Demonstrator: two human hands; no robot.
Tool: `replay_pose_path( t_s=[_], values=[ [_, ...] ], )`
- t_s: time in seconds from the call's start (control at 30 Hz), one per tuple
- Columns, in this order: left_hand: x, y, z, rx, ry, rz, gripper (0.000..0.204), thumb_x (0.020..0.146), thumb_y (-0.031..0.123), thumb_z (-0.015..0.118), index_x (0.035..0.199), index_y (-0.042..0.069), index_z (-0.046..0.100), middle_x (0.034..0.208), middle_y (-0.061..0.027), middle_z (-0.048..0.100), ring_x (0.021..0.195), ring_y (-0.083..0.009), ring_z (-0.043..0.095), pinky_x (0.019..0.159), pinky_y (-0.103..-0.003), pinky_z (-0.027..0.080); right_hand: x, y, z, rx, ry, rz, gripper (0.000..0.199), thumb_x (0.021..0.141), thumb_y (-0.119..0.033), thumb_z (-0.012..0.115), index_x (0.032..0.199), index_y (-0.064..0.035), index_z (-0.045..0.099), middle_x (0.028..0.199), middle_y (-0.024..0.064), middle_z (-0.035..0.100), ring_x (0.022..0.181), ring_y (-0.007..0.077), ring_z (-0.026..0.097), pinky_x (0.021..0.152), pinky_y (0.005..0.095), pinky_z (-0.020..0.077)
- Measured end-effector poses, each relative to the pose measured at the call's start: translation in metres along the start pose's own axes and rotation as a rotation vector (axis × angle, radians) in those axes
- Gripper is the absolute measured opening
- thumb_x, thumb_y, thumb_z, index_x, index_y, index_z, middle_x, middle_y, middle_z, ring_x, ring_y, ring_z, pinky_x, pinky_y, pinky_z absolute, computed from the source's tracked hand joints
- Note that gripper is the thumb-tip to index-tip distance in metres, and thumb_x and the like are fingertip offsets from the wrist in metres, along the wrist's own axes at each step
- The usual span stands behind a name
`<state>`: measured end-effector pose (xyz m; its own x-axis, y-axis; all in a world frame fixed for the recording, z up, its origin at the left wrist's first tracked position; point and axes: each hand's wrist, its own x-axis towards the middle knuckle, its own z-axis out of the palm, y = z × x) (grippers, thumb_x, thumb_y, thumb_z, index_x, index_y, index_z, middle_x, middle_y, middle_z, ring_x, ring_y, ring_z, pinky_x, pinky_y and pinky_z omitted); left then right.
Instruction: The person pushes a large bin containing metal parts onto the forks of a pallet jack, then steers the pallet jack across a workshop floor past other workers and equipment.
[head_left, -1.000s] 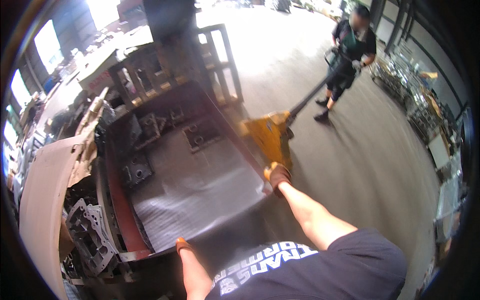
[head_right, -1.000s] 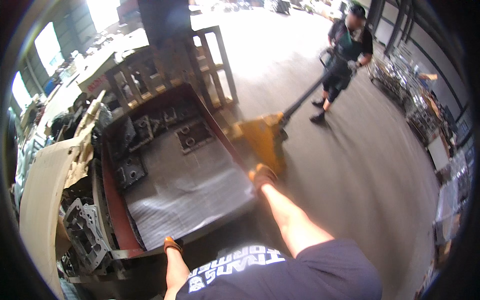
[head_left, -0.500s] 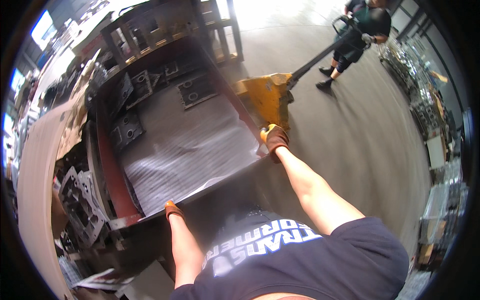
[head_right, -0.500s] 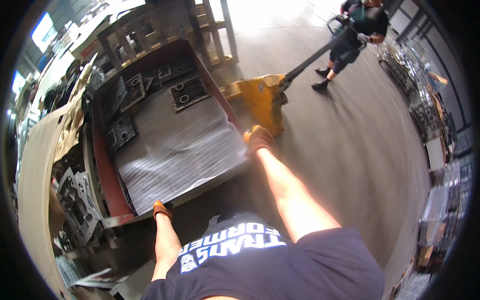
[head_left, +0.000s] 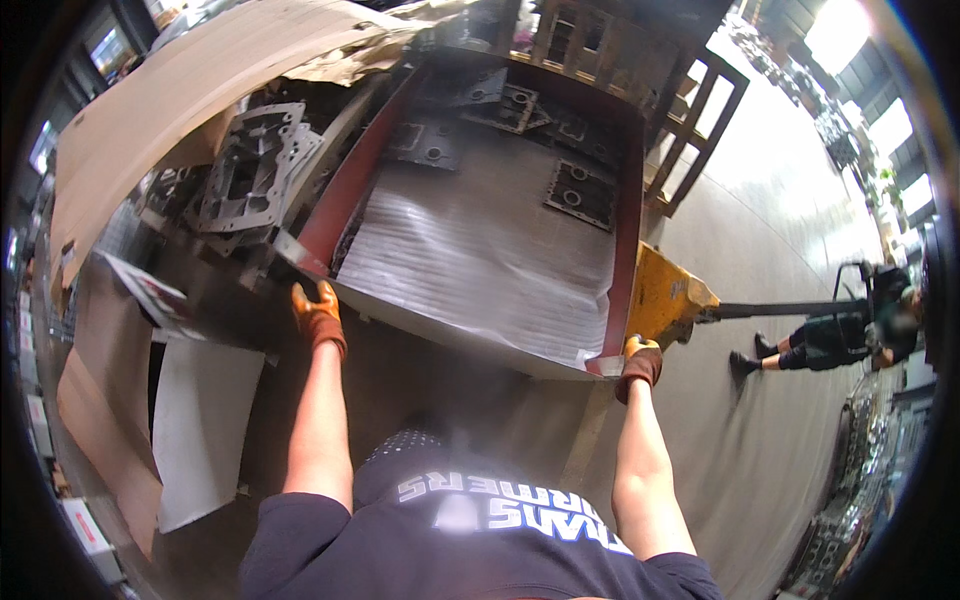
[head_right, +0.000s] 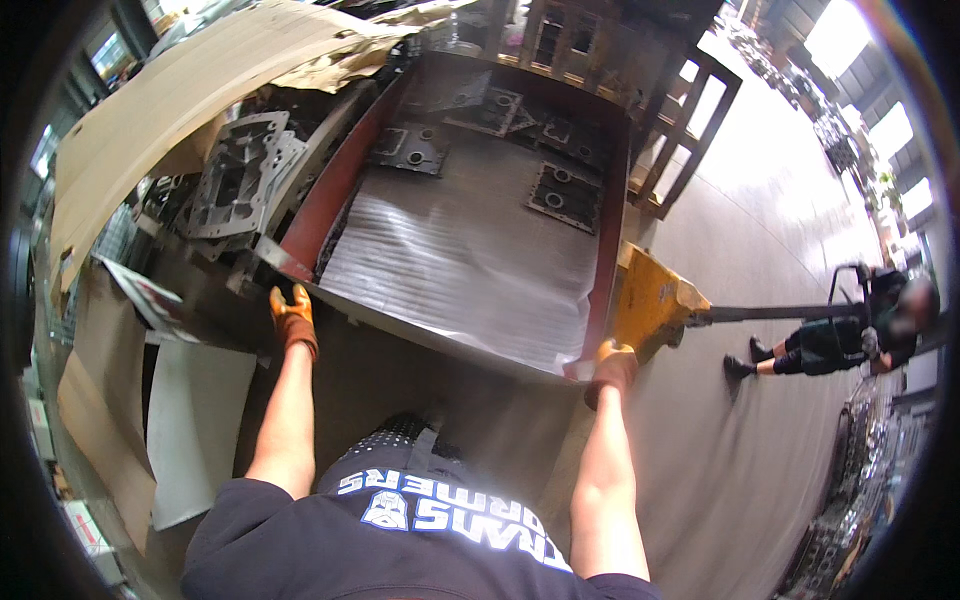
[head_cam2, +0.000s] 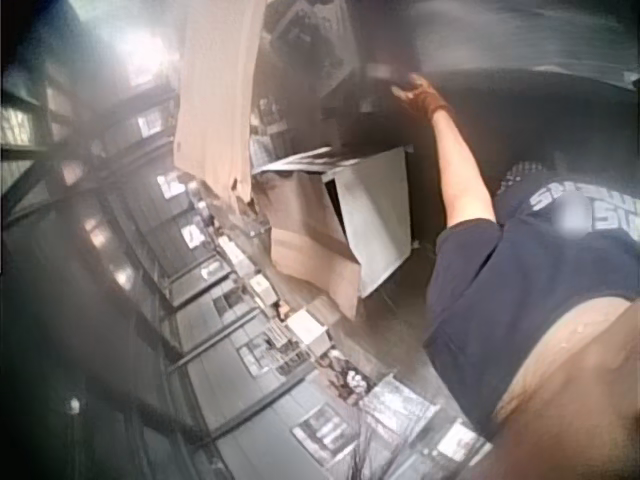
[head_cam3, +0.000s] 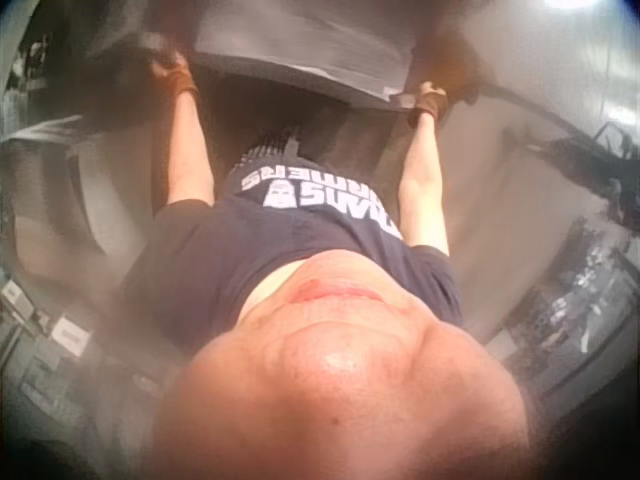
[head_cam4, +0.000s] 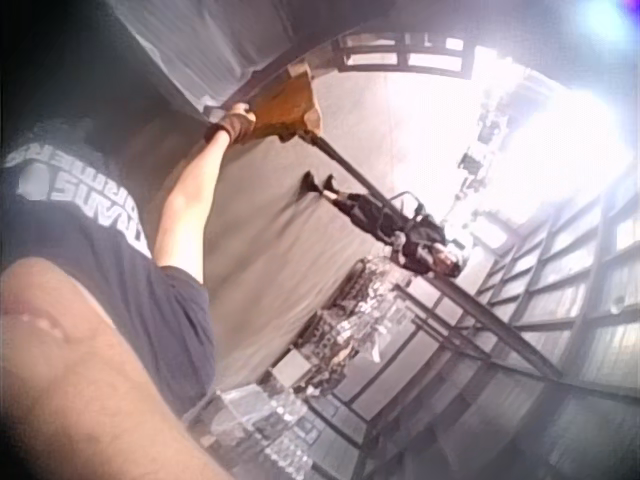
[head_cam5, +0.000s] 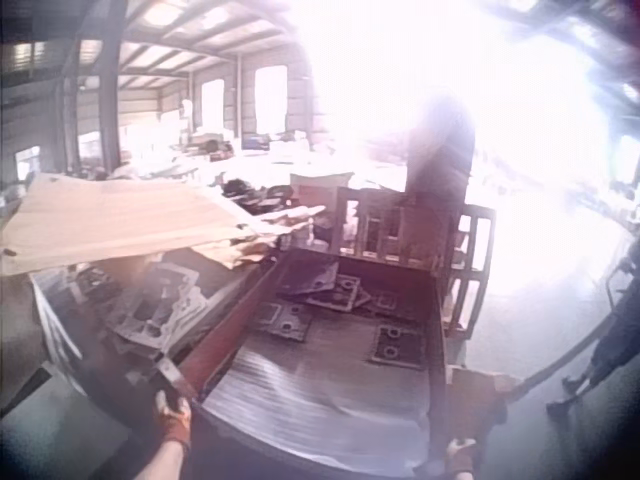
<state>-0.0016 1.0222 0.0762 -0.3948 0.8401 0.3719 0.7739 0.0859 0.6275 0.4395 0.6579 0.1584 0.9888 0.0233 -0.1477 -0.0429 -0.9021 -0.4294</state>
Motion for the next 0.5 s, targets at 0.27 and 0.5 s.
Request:
replay_pose_path(
  t_s=[0.27,0.5],
  values=[
    [0.122,0.044,-0.038,-0.063,-0.086,0.184,0.071,0.073,0.042,0.073,0.128,0.005,0.047,0.128,-0.0208,0.05,0.119,-0.0355,0.047,0.099,-0.041,0.039,-0.005,0.014,-0.005,0.422,-0.071,0.15,0.033,0.092,-0.034,0.052,0.103,-0.0042,0.059,0.098,0.0081,0.065,0.08,0.0199,0.058,0.07,0.0356,0.0472],
    [0.188,0.018,0.024,-0.144,-0.377,0.056,0.045,0.068,0.029,0.075,0.101,0.002,0.062,0.099,-0.0138,0.067,0.09,-0.026,0.061,0.079,-0.041,0.048,0.021,-0.001,0.001,0.048,-0.048,0.333,0.031,0.084,-0.033,0.054,0.099,-0.0074,0.064,0.103,0.0117,0.065,0.092,0.0262,0.06,0.076,0.038,0.0487]
  ],
)
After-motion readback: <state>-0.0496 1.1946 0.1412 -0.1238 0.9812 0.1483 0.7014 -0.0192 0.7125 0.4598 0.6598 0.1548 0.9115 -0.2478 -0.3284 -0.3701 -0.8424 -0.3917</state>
